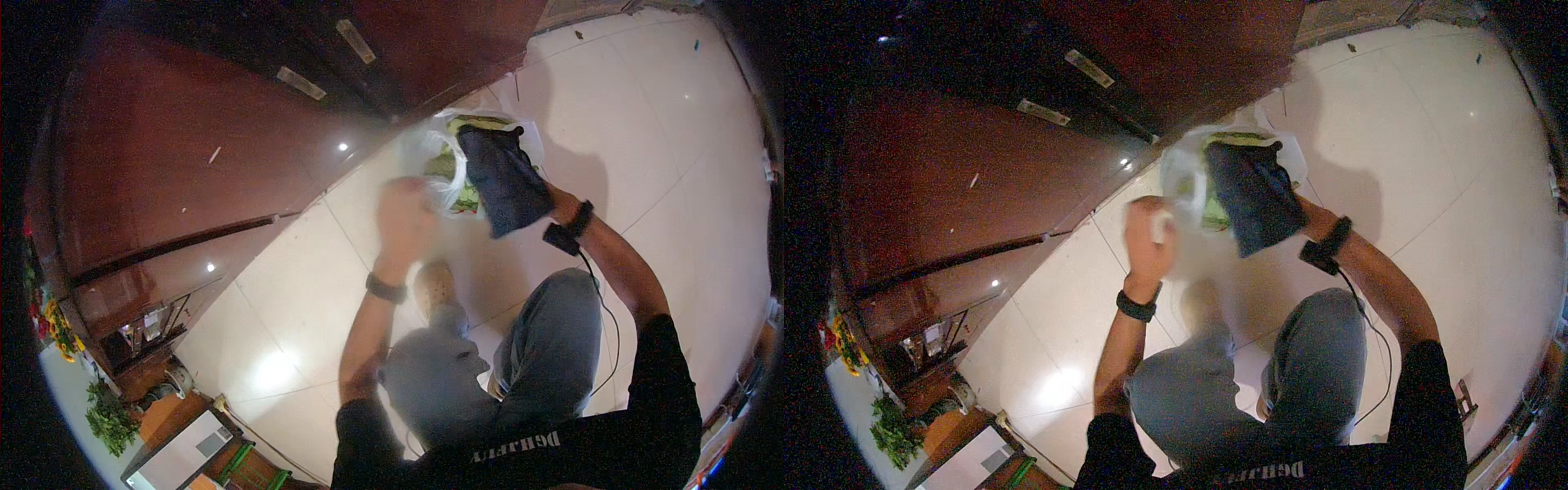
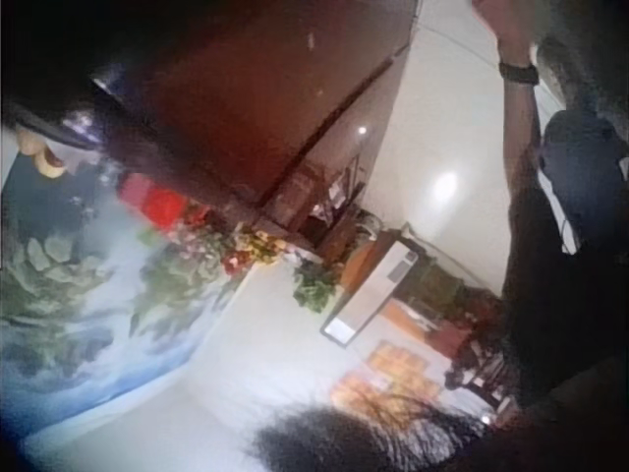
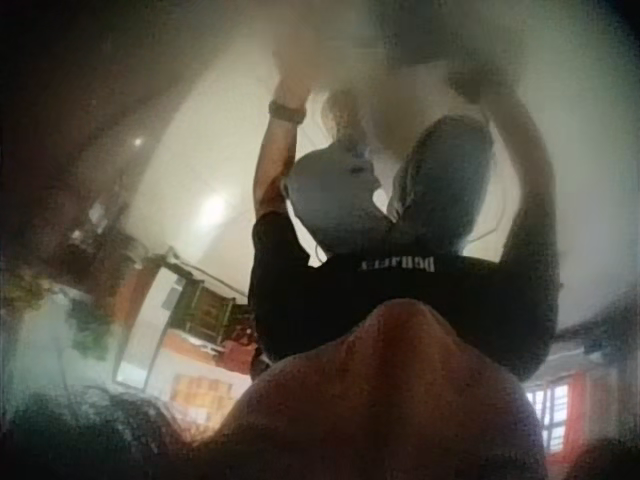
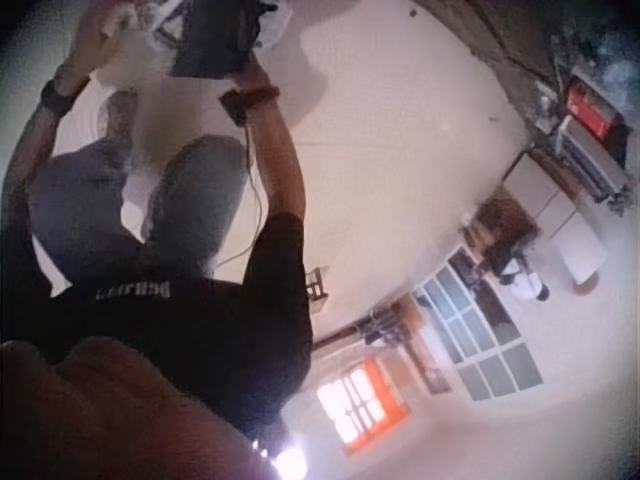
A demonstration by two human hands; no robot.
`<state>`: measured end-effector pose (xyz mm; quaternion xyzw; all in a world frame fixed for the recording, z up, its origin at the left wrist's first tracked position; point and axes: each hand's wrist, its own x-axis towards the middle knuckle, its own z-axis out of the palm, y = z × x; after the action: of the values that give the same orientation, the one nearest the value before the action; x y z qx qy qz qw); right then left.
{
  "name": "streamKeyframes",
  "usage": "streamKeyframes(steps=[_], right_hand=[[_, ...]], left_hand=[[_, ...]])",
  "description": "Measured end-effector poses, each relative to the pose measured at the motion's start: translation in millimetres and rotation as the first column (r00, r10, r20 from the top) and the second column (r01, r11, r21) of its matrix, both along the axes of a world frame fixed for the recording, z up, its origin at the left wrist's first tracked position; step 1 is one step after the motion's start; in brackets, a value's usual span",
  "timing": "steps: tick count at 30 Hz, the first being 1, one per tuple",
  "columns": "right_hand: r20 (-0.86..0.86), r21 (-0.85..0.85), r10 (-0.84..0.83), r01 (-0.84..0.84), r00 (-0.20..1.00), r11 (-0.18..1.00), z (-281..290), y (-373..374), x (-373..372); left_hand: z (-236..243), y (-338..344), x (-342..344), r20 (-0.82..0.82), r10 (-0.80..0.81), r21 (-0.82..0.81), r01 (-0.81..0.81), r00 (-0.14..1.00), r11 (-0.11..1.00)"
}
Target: The person unbags a watermelon, then uses a cloth to wipe the watermelon, several apples, a jar, and a small box one at a time.
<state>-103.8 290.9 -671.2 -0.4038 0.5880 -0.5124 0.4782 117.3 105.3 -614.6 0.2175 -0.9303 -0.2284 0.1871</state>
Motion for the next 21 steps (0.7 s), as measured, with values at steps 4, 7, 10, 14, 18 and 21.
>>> streamKeyframes(steps=[4, 7, 10, 14, 18, 21], right_hand=[[0.467, 0.033, -0.136, 0.137, 0.874, 0.990, -30, -46, 19], [0.490, 0.153, -0.292, 0.248, 0.821, 0.956, -40, -39, 17], [-0.928, 0.043, 0.067, -0.075, 0.367, 0.996, -34, -27, 0], [-0.796, 0.101, -0.065, 0.238, 0.602, 0.966, -70, -2, -4], [-0.470, 0.032, -0.230, 0.277, 0.852, 0.960, -108, 23, -13], [-0.246, 0.022, -0.346, 0.362, 0.905, 0.932, -106, 27, -10]], left_hand=[[-20, 23, -53, 0.034, -0.508, -0.110, 0.508, 0.861, 0.854], [-40, 30, -62, 0.106, -0.594, -0.169, 0.603, 0.797, 0.779], [-55, 15, -64, 0.186, -0.364, -0.166, 0.395, 0.912, 0.904], [-58, -8, -57, 0.371, 0.002, 0.235, -0.096, 0.928, 0.967], [-88, -13, -64, 0.112, 0.180, 0.025, -0.184, 0.977, 0.983], [-100, -48, -75, 0.031, 0.229, 0.300, -0.228, 0.973, 0.926]])
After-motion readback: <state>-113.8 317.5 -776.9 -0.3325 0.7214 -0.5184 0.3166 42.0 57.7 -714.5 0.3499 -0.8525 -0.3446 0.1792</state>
